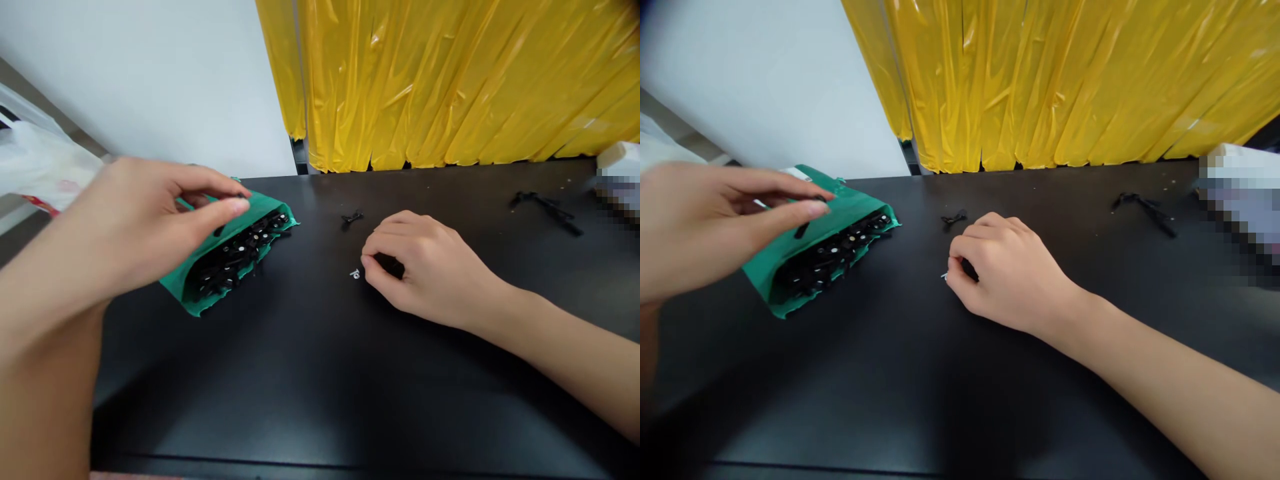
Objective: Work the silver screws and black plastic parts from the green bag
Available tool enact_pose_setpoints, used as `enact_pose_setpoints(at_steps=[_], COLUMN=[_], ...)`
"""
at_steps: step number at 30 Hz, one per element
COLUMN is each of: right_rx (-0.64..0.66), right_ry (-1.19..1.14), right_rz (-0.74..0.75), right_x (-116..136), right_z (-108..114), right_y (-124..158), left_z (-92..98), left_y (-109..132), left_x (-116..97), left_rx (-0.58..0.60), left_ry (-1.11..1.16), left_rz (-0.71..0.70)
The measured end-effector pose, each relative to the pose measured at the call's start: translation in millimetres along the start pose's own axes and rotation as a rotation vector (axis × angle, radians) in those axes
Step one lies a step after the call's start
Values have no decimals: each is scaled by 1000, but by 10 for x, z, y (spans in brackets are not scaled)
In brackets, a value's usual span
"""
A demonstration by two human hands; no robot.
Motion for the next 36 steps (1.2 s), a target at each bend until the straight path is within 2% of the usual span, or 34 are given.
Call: enact_pose_setpoints(at_steps=[2,5,7,9,12,13,17,22,26,29,36], right_rx=[14,26,30,30,74,110,240,258,270,275,271], right_ry=[-7,-33,-45,-49,-103,-131,-196,-211,-216,-220,-224], right_rz=[-8,-32,-49,-65,-62,-57,-41,-18,16,29,33], right_x=[-3,-30,-51,-68,-62,-54,-32,-40,-27,-24,-31], right_z=[-4,-9,-11,-8,-29,-50,-140,-174,-188,-192,-195], right_y=[2,6,7,8,15,20,50,58,61,63,55], left_z=[-93,-173,-122,-73,-171,-155,-265,-357,-340,-327,-258], left_y=[-25,-43,-58,-53,4,9,30,14,5,8,15], left_x=[67,261,432,476,387,332,150,218,279,307,173], left_rx=[143,278,234,166,247,190,226,295,229,228,248], left_ry=[-155,-198,-223,-234,-207,-176,-145,-158,-123,-153,-206], left_rz=[-70,-90,-20,-31,-31,-14,-22,1,1,43,45])
Point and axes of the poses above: each hand's wrist, its own y-axis away from the middle knuckle, its own z-axis out of the back of the hand, x = y × z, the point moved 7 cm from there along -y, towards the middle knuckle, and after that the axes turned 8 degrees about -y, right-handed, at the moved point
